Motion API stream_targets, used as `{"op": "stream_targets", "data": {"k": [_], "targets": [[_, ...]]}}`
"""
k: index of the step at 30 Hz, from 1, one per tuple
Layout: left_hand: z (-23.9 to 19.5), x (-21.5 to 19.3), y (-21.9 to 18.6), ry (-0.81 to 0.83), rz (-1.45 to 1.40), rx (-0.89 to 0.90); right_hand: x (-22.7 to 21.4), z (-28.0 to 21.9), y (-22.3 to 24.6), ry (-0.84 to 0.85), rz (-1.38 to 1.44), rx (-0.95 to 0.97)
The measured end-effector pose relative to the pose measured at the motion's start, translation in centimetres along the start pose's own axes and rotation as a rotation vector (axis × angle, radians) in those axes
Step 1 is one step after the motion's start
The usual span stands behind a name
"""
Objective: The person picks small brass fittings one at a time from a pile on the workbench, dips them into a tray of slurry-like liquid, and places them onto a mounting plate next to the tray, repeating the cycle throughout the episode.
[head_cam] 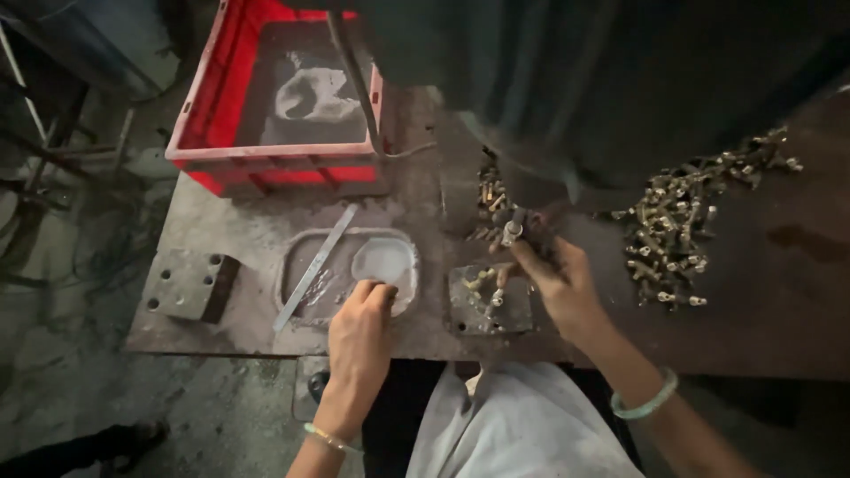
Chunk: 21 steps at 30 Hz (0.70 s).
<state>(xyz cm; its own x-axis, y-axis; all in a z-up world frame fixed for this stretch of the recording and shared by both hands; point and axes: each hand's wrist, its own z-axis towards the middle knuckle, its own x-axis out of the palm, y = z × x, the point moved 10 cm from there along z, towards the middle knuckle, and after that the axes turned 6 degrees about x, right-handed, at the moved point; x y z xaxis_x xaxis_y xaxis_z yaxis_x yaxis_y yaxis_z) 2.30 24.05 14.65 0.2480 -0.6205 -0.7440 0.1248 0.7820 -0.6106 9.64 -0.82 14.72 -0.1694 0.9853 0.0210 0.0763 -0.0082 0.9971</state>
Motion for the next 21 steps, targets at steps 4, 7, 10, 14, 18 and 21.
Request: {"op": "stream_targets", "data": {"k": [4, 7, 10, 14, 18, 21], "targets": [[0.5, 1.5, -0.2, 0.022, 0.038, 0.099, 0.2, 0.1, 0.6, 0.047, 0.081, -0.006], [0.6, 2.2, 3.2, -0.016, -0.226, -0.050, 0.1, 0.3, 0.3, 0.072, 0.123, 0.019], [-0.4, 3.4, 7.0, -0.025, -0.681, -0.310, 0.4, 0.0, 0.7, 0.099, 0.118, -0.015], [-2.8, 5.3, 5.6, 0.023, -1.078, -0.529, 0.0, 0.3, 0.0, 0.067, 0.051, -0.031], [-4.5, 6.9, 0.5, -0.062, -0.992, -0.353, 0.3, 0.0, 0.3, 0.064, 0.155, -0.038], [-5.1, 7.0, -2.4, -0.083, -0.842, -0.274, -0.3, 0.0, 0.1, 0.014, 0.029, 0.021]]}}
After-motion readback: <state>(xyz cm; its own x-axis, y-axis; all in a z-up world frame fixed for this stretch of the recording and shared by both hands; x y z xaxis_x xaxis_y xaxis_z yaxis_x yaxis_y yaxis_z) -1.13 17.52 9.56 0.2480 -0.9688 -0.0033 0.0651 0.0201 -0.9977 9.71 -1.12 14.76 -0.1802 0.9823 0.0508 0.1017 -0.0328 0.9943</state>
